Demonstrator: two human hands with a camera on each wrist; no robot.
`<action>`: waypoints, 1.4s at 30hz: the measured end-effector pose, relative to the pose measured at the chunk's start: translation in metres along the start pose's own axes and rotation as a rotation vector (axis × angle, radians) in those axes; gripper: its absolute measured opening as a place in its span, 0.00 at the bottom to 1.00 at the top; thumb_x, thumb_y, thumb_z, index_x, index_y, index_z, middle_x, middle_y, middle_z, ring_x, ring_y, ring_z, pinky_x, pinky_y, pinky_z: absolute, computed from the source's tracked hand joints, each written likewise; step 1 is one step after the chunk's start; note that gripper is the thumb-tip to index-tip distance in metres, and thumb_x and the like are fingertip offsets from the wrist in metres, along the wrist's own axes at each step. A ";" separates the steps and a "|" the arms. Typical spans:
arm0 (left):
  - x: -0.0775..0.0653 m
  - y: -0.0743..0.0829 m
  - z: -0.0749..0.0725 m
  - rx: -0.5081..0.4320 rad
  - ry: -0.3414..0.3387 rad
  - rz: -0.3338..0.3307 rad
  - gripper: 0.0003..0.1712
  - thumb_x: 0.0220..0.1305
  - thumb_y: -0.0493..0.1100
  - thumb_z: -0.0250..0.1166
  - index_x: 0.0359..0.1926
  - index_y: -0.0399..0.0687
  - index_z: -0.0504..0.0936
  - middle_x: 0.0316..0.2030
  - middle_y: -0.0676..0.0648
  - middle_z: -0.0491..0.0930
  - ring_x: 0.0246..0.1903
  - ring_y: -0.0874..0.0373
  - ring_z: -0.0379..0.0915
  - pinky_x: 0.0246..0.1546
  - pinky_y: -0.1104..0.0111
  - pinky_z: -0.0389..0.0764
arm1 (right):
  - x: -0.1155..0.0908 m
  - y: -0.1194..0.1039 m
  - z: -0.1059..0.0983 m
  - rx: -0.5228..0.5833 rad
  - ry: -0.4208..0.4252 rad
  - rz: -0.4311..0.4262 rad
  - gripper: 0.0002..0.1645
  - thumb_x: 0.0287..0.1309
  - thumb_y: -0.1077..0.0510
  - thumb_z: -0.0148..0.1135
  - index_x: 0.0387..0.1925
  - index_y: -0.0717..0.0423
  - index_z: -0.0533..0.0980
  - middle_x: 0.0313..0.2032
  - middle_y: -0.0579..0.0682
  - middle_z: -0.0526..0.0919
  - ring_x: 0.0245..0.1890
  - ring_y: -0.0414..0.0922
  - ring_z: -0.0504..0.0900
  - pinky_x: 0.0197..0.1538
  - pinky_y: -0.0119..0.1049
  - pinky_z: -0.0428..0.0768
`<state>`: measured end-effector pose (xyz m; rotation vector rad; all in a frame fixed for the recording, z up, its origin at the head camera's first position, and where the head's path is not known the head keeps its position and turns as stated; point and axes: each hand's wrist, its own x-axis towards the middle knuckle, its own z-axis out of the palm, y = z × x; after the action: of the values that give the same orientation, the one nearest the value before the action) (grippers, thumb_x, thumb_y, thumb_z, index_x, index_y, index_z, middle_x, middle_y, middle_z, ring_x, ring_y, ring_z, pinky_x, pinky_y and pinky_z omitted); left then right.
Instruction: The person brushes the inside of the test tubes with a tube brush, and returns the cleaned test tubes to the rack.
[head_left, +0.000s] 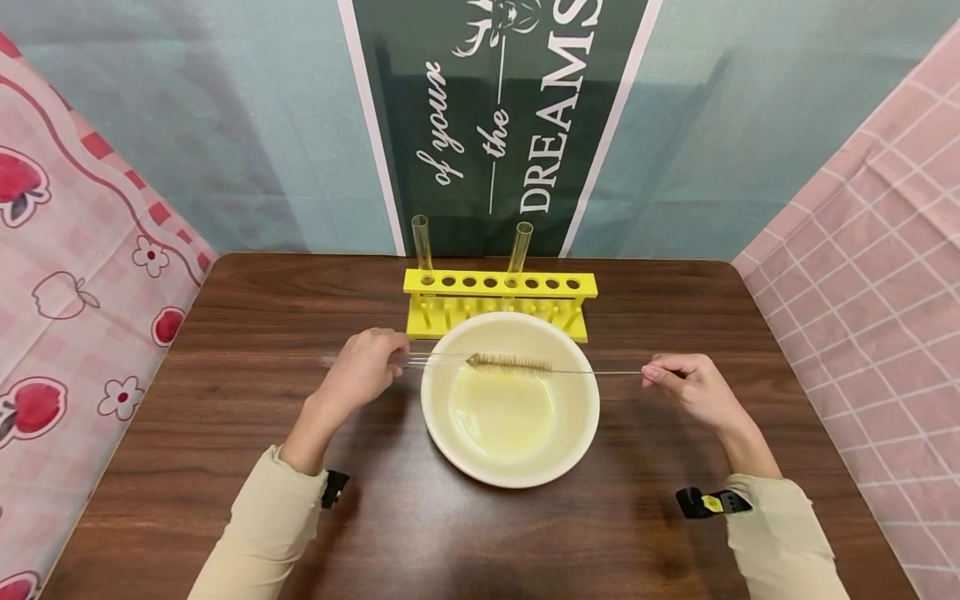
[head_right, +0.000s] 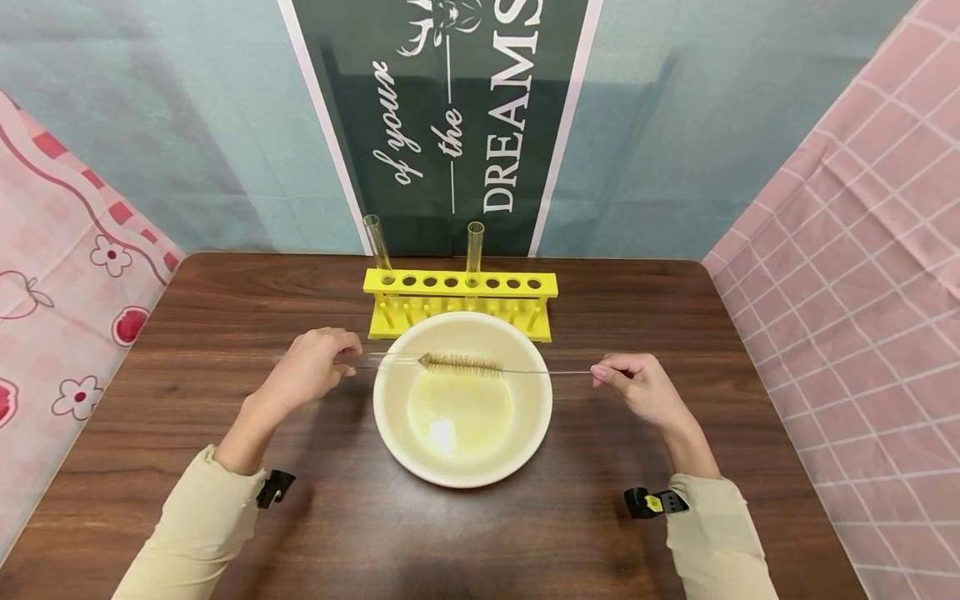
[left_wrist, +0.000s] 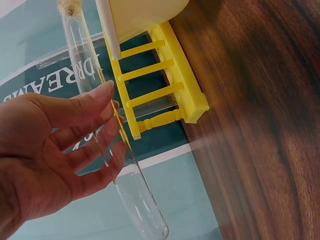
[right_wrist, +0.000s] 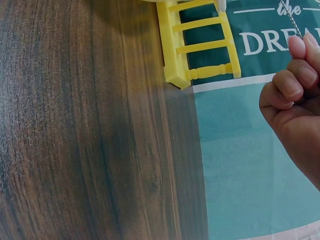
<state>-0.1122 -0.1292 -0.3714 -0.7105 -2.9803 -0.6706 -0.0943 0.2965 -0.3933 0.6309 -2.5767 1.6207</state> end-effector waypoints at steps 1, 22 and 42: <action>0.000 0.000 0.000 -0.002 0.001 -0.001 0.10 0.43 0.27 0.69 0.26 0.41 0.77 0.24 0.47 0.75 0.27 0.53 0.70 0.30 0.60 0.72 | 0.000 0.002 0.000 -0.007 -0.002 -0.002 0.19 0.52 0.80 0.52 0.20 0.56 0.77 0.19 0.43 0.75 0.15 0.42 0.63 0.17 0.34 0.62; 0.004 0.012 0.004 0.030 0.023 0.057 0.14 0.41 0.22 0.65 0.20 0.42 0.73 0.19 0.50 0.67 0.23 0.54 0.63 0.25 0.64 0.66 | 0.012 0.000 0.010 -0.184 -0.197 0.008 0.10 0.55 0.69 0.58 0.24 0.54 0.80 0.23 0.41 0.80 0.24 0.36 0.74 0.27 0.35 0.75; 0.016 0.035 -0.001 0.035 0.095 0.080 0.13 0.42 0.20 0.57 0.17 0.41 0.75 0.14 0.51 0.66 0.18 0.57 0.60 0.22 0.65 0.67 | 0.031 -0.039 0.028 -0.268 -0.163 -0.075 0.09 0.51 0.72 0.60 0.23 0.58 0.80 0.22 0.44 0.80 0.20 0.35 0.71 0.23 0.32 0.72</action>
<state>-0.1112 -0.0946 -0.3547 -0.7686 -2.8530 -0.6274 -0.1042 0.2477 -0.3652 0.8555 -2.7765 1.2190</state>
